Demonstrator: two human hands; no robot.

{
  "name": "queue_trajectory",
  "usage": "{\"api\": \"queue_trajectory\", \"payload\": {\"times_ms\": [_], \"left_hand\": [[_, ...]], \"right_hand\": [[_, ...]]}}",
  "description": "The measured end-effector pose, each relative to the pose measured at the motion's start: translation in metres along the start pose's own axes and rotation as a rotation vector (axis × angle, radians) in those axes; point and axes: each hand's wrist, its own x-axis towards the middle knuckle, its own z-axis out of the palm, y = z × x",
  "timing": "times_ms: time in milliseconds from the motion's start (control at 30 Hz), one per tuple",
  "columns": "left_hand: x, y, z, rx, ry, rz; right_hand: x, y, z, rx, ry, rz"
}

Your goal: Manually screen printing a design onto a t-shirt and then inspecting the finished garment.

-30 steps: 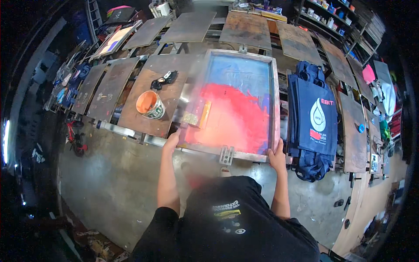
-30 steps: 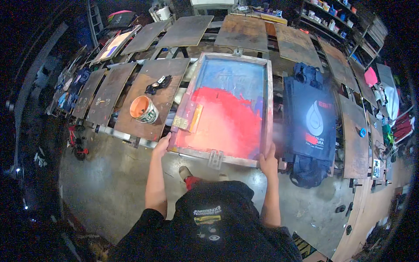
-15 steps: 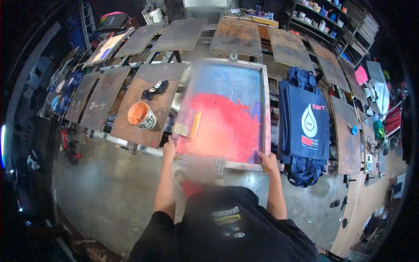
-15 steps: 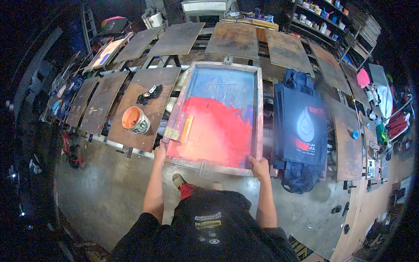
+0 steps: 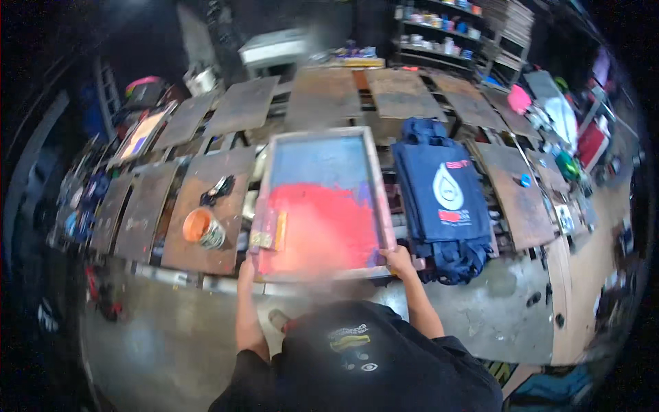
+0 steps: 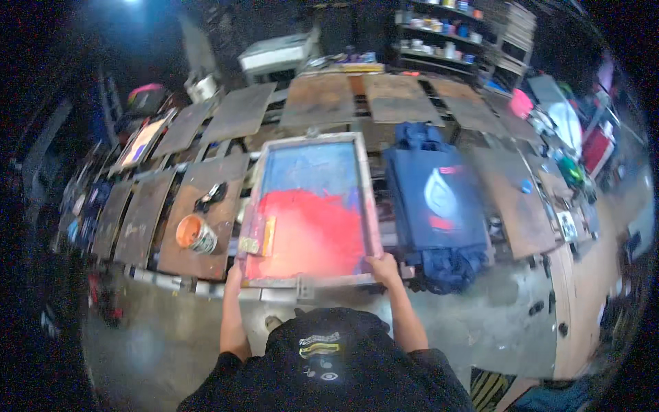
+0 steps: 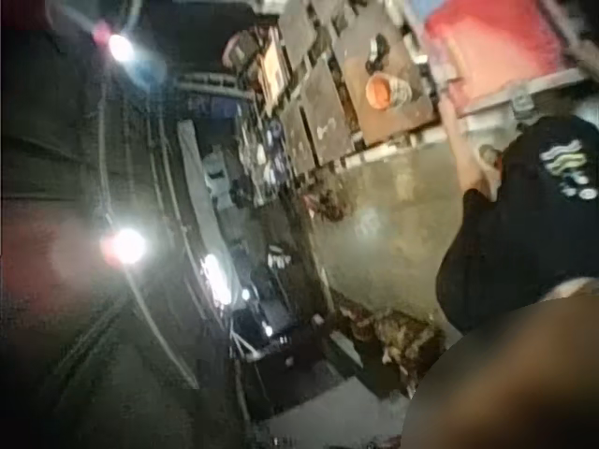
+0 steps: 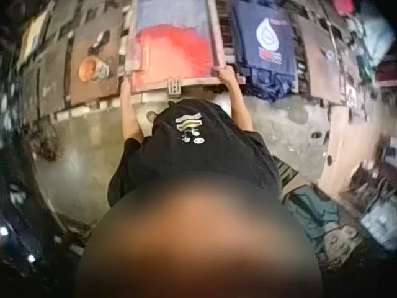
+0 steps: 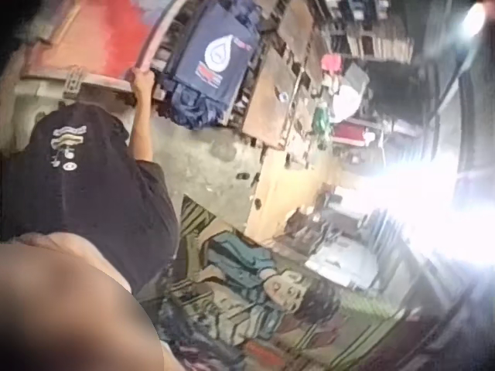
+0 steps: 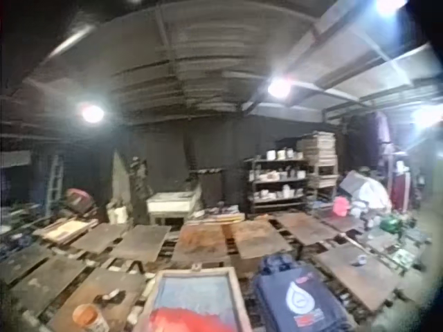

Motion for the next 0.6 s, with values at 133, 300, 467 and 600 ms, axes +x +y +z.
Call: {"api": "queue_trajectory", "payload": {"times_ms": [133,300,467,600], "left_hand": [[-0.004,0.018,0.002,0.069,0.031,0.065],[-0.007,0.036,0.016,0.185,0.173,0.250],[-0.031,0.034,-0.023,0.088,0.192,0.235],[-0.060,0.039,-0.028,0.061,0.237,0.243]], "right_hand": [[0.036,0.039,0.002,-0.058,0.074,-0.028],[0.039,0.049,-0.022,-0.743,0.083,-0.716],[-0.021,-0.032,-0.015,-0.127,0.038,-0.075],[-0.033,-0.022,-0.019,-0.021,0.035,-0.028]]}}
